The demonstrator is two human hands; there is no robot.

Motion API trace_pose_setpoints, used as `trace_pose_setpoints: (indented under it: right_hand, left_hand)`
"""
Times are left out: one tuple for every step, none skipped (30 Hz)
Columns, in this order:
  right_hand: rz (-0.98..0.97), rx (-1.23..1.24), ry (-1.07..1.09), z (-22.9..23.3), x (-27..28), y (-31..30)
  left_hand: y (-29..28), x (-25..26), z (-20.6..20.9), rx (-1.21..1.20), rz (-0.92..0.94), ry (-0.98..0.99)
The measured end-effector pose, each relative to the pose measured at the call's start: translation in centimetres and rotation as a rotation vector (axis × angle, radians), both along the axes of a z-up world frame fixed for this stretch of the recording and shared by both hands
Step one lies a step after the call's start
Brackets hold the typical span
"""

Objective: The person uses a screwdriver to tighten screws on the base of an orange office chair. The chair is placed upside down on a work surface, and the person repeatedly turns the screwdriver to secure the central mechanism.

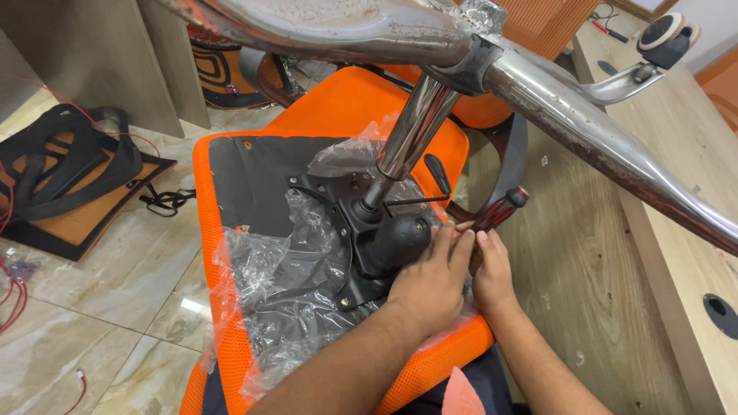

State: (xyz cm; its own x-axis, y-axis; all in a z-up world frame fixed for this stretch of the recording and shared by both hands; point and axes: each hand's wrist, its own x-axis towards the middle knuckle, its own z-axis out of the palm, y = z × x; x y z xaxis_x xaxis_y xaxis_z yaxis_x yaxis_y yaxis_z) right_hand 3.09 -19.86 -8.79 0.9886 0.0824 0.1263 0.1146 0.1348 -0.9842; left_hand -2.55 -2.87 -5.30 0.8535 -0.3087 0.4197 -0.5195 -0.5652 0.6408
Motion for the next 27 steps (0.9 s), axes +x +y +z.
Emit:
trace_pose_setpoints:
  right_hand:
    - [0.018,-0.040,-0.016,0.3,-0.1,0.3]
    - [0.035,-0.089,-0.032,0.8,-0.3,0.5]
    - [0.052,-0.139,-0.047,1.3,-0.5,0.7]
    - [0.060,-0.234,-0.110,1.7,-0.8,1.1]
    - [0.068,-0.330,-0.173,2.1,-1.0,1.5]
    - [0.071,-0.423,-0.230,2.5,-1.5,1.7]
    - [0.046,-0.548,-0.323,3.0,-2.0,1.9]
    - [0.021,-0.675,-0.413,3.5,-2.5,2.2]
    - [-0.003,-0.803,-0.502,4.1,-2.9,2.4]
    - [-0.088,-0.853,-0.535,4.6,-3.9,2.3]
    - [-0.175,-0.901,-0.568,5.1,-5.5,2.1]
    - [-0.262,-0.945,-0.597,5.4,-6.9,2.4]
    - [-0.129,-0.965,-0.472,6.4,-8.5,1.9]
    - [0.010,-0.978,-0.354,7.3,-9.6,1.4]
    - [0.293,-1.027,-0.293,7.4,-10.6,1.6]
    - [0.577,-1.081,-0.217,7.6,-12.0,1.1]
    - [0.643,-1.127,-0.212,7.9,-12.7,0.5]
    - [0.701,-1.152,-0.209,7.7,-13.4,0.3]
    - [0.760,-1.177,-0.207,7.2,-13.8,0.2]
    - [0.848,-1.119,-0.184,6.4,-14.0,0.3]
    - [0.936,-1.059,-0.161,5.4,-14.3,0.3]
    - [1.030,-1.015,-0.137,4.4,-14.4,0.0]
    - [1.045,-1.165,-0.205,2.7,-14.5,0.4]
    - [1.075,-1.282,-0.276,0.7,-14.4,1.1]
    - [1.076,-1.318,-0.267,-0.7,-14.4,1.4]
    - [1.078,-1.312,-0.240,-2.0,-14.4,1.6]
    - [1.073,-1.274,-0.201,-2.8,-14.3,1.6]
  left_hand:
    - [-0.2,0.3,-0.4,-0.081,0.030,0.057]
    - [-0.5,0.8,-0.7,-0.137,0.055,0.180]
    - [-0.9,1.6,-0.9,-0.193,0.079,0.304]
    - [-1.0,2.0,-1.2,-0.241,0.098,0.427]
    - [-1.2,2.5,-1.5,-0.299,0.088,0.477]
    - [-1.3,3.1,-1.8,-0.353,0.072,0.531]
    - [-1.4,3.6,-2.1,-0.405,0.056,0.585]
    - [-1.4,3.7,-2.4,-0.399,0.043,0.581]
    - [-1.4,3.8,-2.8,-0.394,0.030,0.577]
    - [-1.6,3.9,-3.2,-0.394,0.021,0.571]
    - [-1.9,4.0,-3.5,-0.367,0.021,0.572]
    - [-1.9,4.0,-3.7,-0.334,0.022,0.575]
    - [-1.8,4.1,-3.9,-0.302,0.023,0.577]
    - [-1.7,4.1,-4.1,-0.312,0.028,0.548]
    - [-1.6,4.1,-4.4,-0.321,0.032,0.518]
    - [-2.1,4.1,-4.5,-0.345,0.032,0.489]
    - [-2.6,4.0,-4.6,-0.362,0.046,0.487]
    - [-2.2,3.9,-4.8,-0.358,0.059,0.485]
    - [-1.9,3.8,-4.8,-0.353,0.072,0.483]
    - [-1.5,3.9,-4.7,-0.354,0.071,0.479]
    - [-1.0,3.9,-4.5,-0.355,0.071,0.475]
    - [-0.9,4.1,-4.2,-0.374,0.072,0.467]
    - [-0.8,4.2,-3.9,-0.381,0.070,0.479]
    - [-0.4,4.1,-3.7,-0.382,0.068,0.492]
    - [-0.1,4.2,-3.5,-0.383,0.066,0.504]
    - [0.2,4.0,-3.5,-0.382,0.061,0.490]
    - [0.4,3.9,-3.4,-0.381,0.056,0.475]
